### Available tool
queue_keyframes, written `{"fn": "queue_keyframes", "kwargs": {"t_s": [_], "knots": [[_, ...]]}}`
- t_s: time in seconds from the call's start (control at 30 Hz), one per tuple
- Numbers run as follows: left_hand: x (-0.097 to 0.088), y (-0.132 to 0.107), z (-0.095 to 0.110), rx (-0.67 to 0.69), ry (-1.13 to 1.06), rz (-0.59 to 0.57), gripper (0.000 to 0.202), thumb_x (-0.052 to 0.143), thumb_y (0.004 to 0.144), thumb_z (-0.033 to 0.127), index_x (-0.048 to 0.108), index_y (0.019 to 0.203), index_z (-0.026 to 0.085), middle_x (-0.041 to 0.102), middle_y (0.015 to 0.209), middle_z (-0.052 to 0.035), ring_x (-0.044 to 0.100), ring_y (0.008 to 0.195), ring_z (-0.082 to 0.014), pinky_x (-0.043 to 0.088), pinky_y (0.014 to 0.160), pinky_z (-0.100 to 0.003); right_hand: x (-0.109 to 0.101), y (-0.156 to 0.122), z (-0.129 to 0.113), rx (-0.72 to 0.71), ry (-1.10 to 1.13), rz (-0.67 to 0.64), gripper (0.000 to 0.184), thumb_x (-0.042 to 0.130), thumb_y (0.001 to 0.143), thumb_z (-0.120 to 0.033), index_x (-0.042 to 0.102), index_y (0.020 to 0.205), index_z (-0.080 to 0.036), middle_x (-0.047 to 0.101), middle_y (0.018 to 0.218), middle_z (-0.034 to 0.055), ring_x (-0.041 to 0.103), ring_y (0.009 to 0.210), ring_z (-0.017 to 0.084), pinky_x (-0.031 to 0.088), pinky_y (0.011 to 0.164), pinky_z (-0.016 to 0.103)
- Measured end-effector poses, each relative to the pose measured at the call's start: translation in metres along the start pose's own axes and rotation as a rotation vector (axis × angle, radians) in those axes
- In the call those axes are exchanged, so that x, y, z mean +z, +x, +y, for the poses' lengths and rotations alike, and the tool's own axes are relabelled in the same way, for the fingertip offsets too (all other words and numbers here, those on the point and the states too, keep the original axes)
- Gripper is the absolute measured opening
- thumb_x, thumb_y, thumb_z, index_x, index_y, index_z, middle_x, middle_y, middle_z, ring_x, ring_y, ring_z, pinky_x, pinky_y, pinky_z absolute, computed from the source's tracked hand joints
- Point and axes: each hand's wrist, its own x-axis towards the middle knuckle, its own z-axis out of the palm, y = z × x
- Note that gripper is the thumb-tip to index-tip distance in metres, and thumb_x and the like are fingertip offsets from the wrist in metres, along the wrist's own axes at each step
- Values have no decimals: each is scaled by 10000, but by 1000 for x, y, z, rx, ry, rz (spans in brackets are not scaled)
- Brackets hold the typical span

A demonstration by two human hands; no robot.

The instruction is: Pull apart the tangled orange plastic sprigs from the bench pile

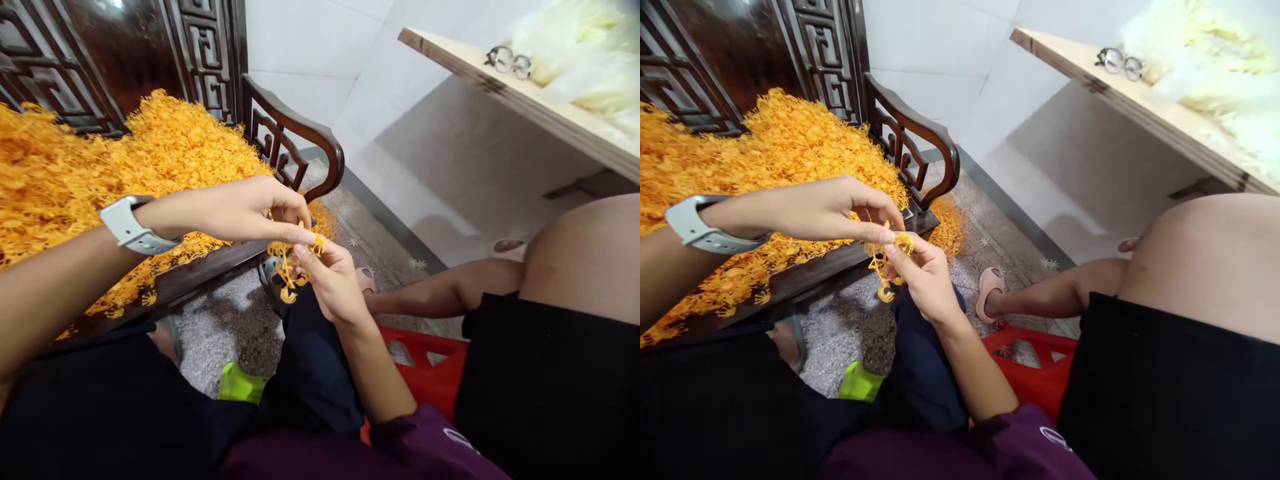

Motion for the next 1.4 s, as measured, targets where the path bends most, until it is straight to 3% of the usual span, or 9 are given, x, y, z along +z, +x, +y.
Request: {"fn": "queue_keyframes", "kwargs": {"t_s": [0.2, 0.6, 0.77, 0.9, 1.03, 1.23, 1.27, 1.33, 1.4], "knots": [[-1, -2, -4, 24, 4, -25, 251, 769, 886, 442, 767, 889, 191, 669, 748, -34, 610, 668, -154, 447, 601, -257, -4, 1, 1, -30, -67, 32, 162, 802, 898, -406, 799, 949, -252, 696, 908, 9, 611, 809, 140, 556, 767, 291], [-8, 1, -10, 40, 24, 156, 347, 768, 871, 455, 665, 713, 165, 585, 657, -16, 528, 621, -130, 395, 584, -265, -5, 3, -6, -46, 46, 174, 174, 832, 863, -365, 795, 988, -251, 717, 817, -1, 646, 740, 133, 548, 689, 273], [-9, 4, -20, 21, 43, 188, 351, 764, 875, 413, 606, 680, 168, 525, 615, -8, 504, 614, -136, 350, 571, -280, -3, 1, -1, -227, -89, 268, 153, 800, 899, -406, 783, 947, -262, 712, 941, 23, 633, 796, 145, 520, 680, 276], [-36, -4, -48, -83, 163, 381, 323, 740, 922, 394, 588, 754, 163, 561, 642, 3, 488, 630, -112, 354, 591, -279, -5, -8, -6, -455, -152, 312, 116, 734, 963, -374, 751, 896, -280, 622, 906, 12, 516, 597, 104, 420, 554, 286], [-74, -28, -72, -290, 202, 527, 285, 691, 970, 416, 627, 918, 143, 678, 764, -18, 578, 720, -123, 440, 708, -279, -15, -13, -18, -380, -276, -2, 86, 754, 952, -309, 782, 1026, -275, 657, 889, 24, 594, 719, 138, 473, 652, 285], [-107, -58, -83, -468, 553, 610, 315, 636, 964, 368, 719, 1028, 72, 711, 815, -34, 574, 748, -119, 458, 828, -294, -17, -1, -16, -3, -268, -1562, 169, 674, 1003, -277, 761, 920, -158, 753, 912, 94, 697, 819, 140, 523, 757, 226], [-111, -61, -82, -474, 559, 614, 346, 633, 965, 391, 722, 1039, 65, 709, 821, -36, 574, 748, -116, 469, 849, -308, -13, 1, -15, 70, -214, -1721, 190, 658, 1012, -295, 757, 915, -165, 763, 925, 101, 709, 835, 145, 527, 770, 223], [-118, -67, -79, -482, 570, 625, 445, 631, 965, 477, 727, 1041, 50, 700, 813, -38, 557, 736, -104, 487, 892, -350, -3, 5, -16, 157, -34, -1582, 249, 651, 1009, -403, 753, 943, -186, 773, 958, 99, 703, 809, 151, 537, 751, 236], [-125, -72, -73, -499, 593, 613, 633, 603, 944, 646, 732, 1035, 33, 679, 780, -32, 538, 720, -89, 495, 919, -399, 6, 9, -17, 179, 167, -990, 419, 596, 993, -598, 744, 1048, -210, 771, 1025, 92, 669, 764, 151, 543, 695, 256]]}}
